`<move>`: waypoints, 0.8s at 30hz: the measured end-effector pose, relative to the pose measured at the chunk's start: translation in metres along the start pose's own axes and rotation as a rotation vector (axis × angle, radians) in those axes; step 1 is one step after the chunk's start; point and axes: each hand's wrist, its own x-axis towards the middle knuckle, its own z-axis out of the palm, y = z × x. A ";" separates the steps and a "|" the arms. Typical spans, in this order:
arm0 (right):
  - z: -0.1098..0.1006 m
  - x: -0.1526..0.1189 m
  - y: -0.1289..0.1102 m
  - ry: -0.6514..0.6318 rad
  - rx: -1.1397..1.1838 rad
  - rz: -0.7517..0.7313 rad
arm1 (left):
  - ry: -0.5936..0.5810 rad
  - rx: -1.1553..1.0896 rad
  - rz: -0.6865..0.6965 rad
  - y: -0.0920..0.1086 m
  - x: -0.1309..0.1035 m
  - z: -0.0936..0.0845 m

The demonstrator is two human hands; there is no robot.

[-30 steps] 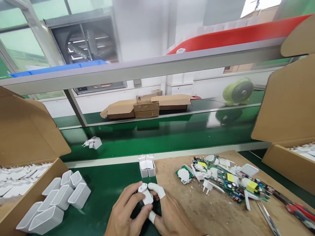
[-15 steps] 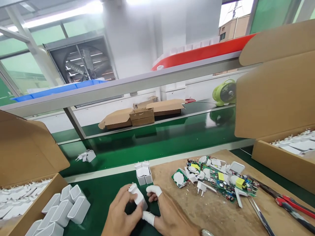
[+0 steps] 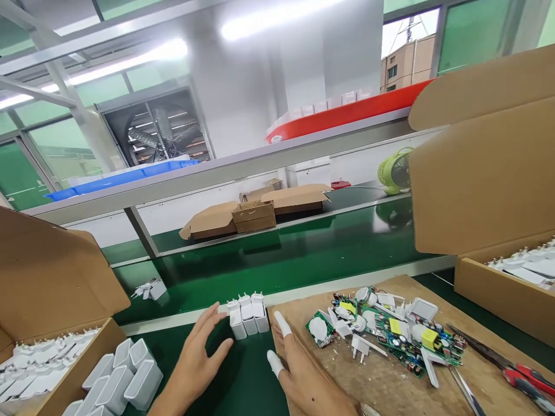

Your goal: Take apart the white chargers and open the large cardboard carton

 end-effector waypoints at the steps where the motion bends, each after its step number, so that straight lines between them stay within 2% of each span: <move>1: -0.003 -0.006 -0.002 -0.014 -0.086 -0.021 | 0.030 0.090 0.013 -0.006 -0.005 -0.015; 4: -0.012 -0.017 -0.013 -0.070 -0.281 -0.107 | 0.096 0.389 0.023 -0.029 -0.024 -0.072; 6: -0.014 -0.020 -0.021 -0.106 -0.373 -0.153 | 0.042 0.608 -0.011 -0.047 -0.041 -0.107; 8: -0.014 -0.020 -0.029 -0.148 -0.436 -0.170 | -0.083 0.772 -0.067 -0.065 -0.059 -0.129; 10: -0.014 -0.019 -0.036 -0.179 -0.475 -0.172 | -0.137 0.847 -0.071 -0.080 -0.072 -0.134; 13: -0.018 -0.012 -0.035 -0.161 -0.572 -0.183 | -0.120 0.783 -0.029 -0.087 -0.075 -0.118; 15: -0.028 -0.005 -0.023 -0.132 -0.711 -0.164 | -0.122 0.632 -0.026 -0.075 -0.066 -0.101; 18: -0.052 0.009 0.013 -0.112 -0.942 -0.095 | -0.135 0.316 -0.037 -0.035 -0.048 -0.073; 20: -0.069 0.019 0.044 -0.055 -1.050 -0.135 | -0.166 0.122 -0.039 -0.005 -0.039 -0.053; 22: -0.082 0.028 0.071 -0.052 -1.114 -0.210 | -0.213 -0.041 -0.016 0.019 -0.033 -0.031; 24: -0.092 0.031 0.083 -0.018 -1.141 -0.266 | -0.219 -0.144 -0.008 0.034 -0.032 -0.012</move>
